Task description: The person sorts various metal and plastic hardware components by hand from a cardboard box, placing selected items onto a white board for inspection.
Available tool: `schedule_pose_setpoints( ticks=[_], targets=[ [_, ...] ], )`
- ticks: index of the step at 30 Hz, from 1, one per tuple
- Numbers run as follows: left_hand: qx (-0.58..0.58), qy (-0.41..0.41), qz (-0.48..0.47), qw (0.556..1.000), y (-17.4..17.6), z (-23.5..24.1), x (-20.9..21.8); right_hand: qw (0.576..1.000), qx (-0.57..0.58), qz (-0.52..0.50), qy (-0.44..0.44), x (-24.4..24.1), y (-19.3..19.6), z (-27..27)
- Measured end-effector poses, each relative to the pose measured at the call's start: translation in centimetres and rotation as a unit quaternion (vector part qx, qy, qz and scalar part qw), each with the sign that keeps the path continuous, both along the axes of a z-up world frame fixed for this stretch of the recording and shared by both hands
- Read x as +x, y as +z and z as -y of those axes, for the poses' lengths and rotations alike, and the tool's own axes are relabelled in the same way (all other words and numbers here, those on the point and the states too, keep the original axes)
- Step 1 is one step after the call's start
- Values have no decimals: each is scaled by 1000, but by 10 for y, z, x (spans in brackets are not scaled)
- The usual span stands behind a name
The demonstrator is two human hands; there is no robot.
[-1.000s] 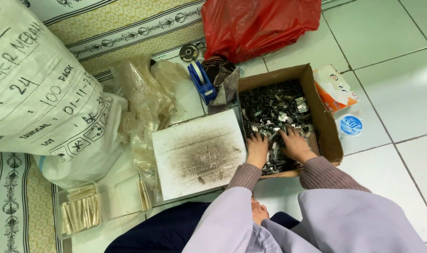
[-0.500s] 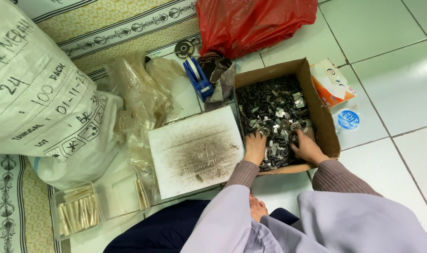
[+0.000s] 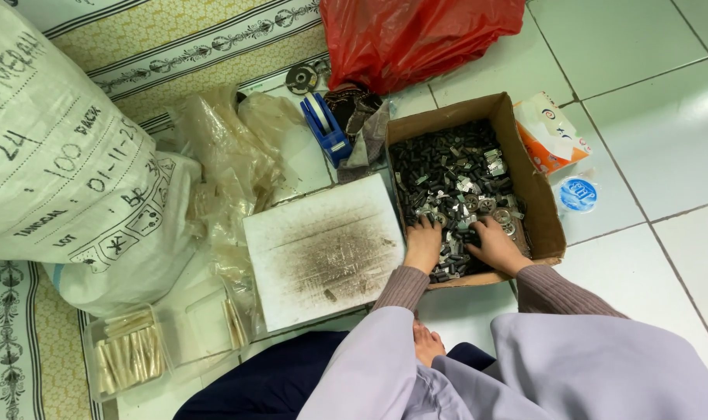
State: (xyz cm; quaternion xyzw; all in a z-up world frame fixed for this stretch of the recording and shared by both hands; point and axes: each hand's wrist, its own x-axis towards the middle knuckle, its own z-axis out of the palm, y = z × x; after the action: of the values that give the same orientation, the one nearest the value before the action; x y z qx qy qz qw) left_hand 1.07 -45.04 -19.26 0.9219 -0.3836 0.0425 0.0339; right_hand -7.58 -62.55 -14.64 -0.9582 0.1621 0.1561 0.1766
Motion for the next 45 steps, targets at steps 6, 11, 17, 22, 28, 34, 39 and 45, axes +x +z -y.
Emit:
schedule_pose_setpoints(
  ticks=[6, 11, 17, 22, 28, 34, 39, 45],
  targets=[
    [-15, -36, -21, 999, -7, -1, 3, 993, 76, -45, -75, 17, -61, 4],
    [-6, -48, -5, 999, -7, -2, 4, 991, 94, -90, -31, 25, -28, -9],
    [-109, -4, -19, 994, 57, -10, 12, 977, 171, -44, -116, 29, -23, 0],
    [-135, 2, -161, 978, 92, -15, 17, 978, 132, -7, -163, 30, -27, 26],
    [64, 9, -66, 996, 92, -14, 9, 996, -49, 8, -80, 34, -11, 16],
    [242, 5, -133, 961, 58, -3, 8, 989, -139, -57, 16, 30, -7, -11],
    [224, -38, -137, 964, 61, -4, 8, 988, -137, -42, 51, 28, 3, -26],
    [153, -65, -134, 977, 48, -5, 10, 999, 25, -27, 39, 38, -46, 0]
  ],
)
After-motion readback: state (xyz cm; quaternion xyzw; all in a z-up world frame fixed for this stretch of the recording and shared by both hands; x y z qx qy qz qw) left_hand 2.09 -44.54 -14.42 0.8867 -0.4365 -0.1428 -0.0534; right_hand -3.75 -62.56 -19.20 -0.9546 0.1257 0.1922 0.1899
